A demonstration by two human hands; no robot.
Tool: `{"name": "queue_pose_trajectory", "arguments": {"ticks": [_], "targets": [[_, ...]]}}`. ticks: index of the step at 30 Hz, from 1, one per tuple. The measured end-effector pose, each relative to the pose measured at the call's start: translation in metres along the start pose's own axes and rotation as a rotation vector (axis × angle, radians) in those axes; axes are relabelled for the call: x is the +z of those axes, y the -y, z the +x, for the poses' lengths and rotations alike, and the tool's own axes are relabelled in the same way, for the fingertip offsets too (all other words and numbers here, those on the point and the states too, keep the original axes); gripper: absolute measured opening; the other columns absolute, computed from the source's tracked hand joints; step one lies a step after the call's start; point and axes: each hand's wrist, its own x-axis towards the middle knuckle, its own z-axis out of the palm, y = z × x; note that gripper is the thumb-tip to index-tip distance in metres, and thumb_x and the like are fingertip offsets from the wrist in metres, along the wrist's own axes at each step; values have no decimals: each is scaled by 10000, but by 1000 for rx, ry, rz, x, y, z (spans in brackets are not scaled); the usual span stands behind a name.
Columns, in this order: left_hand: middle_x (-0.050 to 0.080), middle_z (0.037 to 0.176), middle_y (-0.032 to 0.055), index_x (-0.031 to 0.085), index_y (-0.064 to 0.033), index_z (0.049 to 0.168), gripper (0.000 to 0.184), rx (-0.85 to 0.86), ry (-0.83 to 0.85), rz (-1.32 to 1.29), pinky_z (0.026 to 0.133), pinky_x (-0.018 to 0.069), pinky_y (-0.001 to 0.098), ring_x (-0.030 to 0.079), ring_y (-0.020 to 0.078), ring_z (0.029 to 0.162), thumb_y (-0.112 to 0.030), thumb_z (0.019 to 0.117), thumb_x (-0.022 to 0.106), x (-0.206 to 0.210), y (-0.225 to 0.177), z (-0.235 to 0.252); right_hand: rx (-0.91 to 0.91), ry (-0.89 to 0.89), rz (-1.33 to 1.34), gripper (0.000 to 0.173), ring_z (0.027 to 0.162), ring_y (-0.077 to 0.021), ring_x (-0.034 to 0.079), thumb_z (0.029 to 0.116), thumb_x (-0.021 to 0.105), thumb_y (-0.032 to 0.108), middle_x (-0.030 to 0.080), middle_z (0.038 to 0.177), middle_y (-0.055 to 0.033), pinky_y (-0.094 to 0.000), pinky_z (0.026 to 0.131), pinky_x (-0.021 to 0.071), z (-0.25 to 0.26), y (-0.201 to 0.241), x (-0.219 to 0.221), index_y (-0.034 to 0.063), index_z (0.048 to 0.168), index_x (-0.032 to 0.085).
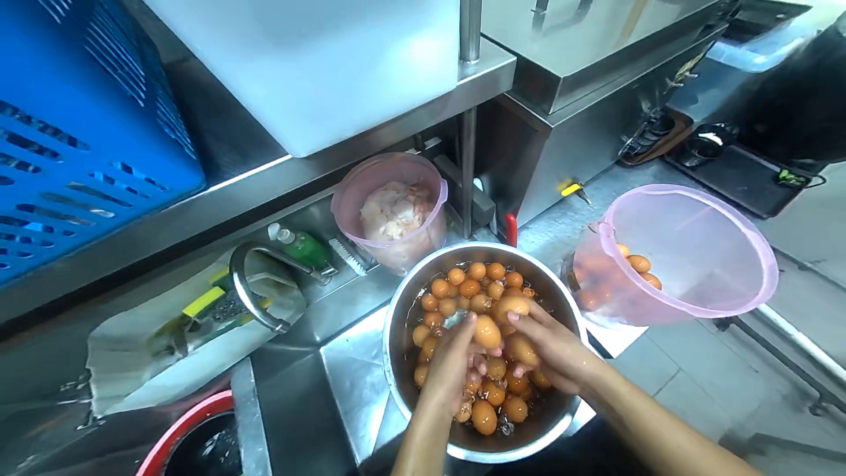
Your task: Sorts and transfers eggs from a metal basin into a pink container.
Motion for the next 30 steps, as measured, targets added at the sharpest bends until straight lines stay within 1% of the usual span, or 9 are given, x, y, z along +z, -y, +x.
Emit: {"name": "queue_pose_trajectory", "arguments": {"ticks": [2, 5, 8, 13, 18, 22, 25, 27, 30], "targets": [[736, 881, 161, 633, -11, 1210, 517, 35, -29, 44, 493, 502, 253, 648, 179, 586, -457, 1104, 396, 4, 3, -2, -14, 8, -22, 498, 903, -305, 716, 1004, 659, 374, 661, 1176, -183, -409, 630, 618, 1, -2, 1, 245, 1449, 478], [727, 810, 147, 667, 7, 1092, 525, 37, -63, 88, 462, 488, 252, 641, 176, 555, -459, 1096, 425, 6, 6, -4, -61, 1, -43, 525, 885, -315, 721, 986, 694, 310, 660, 1177, -190, -417, 638, 629, 2, -8, 2, 216, 1454, 477], [729, 833, 145, 653, 2, 1117, 522, 36, -50, 102, 463, 483, 245, 641, 173, 563, -471, 1091, 435, 7, 8, -6, -74, -15, -39, 526, 913, -344, 721, 986, 693, 284, 655, 1189, -197, -466, 682, 644, 2, -11, 2, 205, 1456, 470], [724, 831, 152, 619, 5, 1117, 476, 44, -40, 91, 462, 483, 244, 641, 174, 560, -450, 1080, 484, 15, 11, -11, -91, -26, -53, 516, 850, -332, 724, 992, 686, 274, 662, 1169, -208, -447, 680, 644, 3, -14, -1, 225, 1462, 479], [682, 760, 120, 627, -2, 1056, 434, 148, -31, 185, 500, 549, 286, 646, 181, 560, -425, 1063, 533, 22, 7, -19, -144, 132, -99, 816, 864, -302, 722, 847, 835, 290, 648, 1204, -180, -418, 649, 637, -3, -16, -11, 273, 1517, 368], [653, 717, 95, 618, -18, 974, 441, 175, -47, 289, 502, 563, 309, 638, 181, 546, -448, 1049, 550, 30, 6, -24, -209, 176, -226, 909, 807, -233, 717, 784, 877, 275, 642, 1244, -125, -368, 601, 626, -15, -12, -14, 266, 1510, 332], [634, 715, 80, 616, -35, 936, 416, 228, -80, 343, 497, 564, 312, 626, 173, 540, -437, 1036, 572, 41, 6, -31, -242, 151, -334, 950, 859, -189, 720, 758, 900, 316, 632, 1276, -99, -349, 669, 637, -26, -6, -17, 276, 1518, 331], [636, 720, 81, 610, -36, 923, 390, 266, -81, 360, 492, 561, 309, 625, 175, 541, -407, 1038, 578, 49, 4, -38, -293, 129, -355, 940, 998, -169, 707, 754, 900, 323, 635, 1295, -78, -352, 805, 631, -33, -3, -19, 249, 1515, 353], [641, 729, 73, 613, -41, 943, 344, 323, -38, 359, 485, 560, 294, 632, 169, 548, -367, 1044, 564, 59, -1, -46, -389, 79, -362, 915, 1110, -164, 682, 752, 907, 309, 651, 1292, -65, -359, 933, 602, -44, 1, -24, 221, 1502, 390]]}}
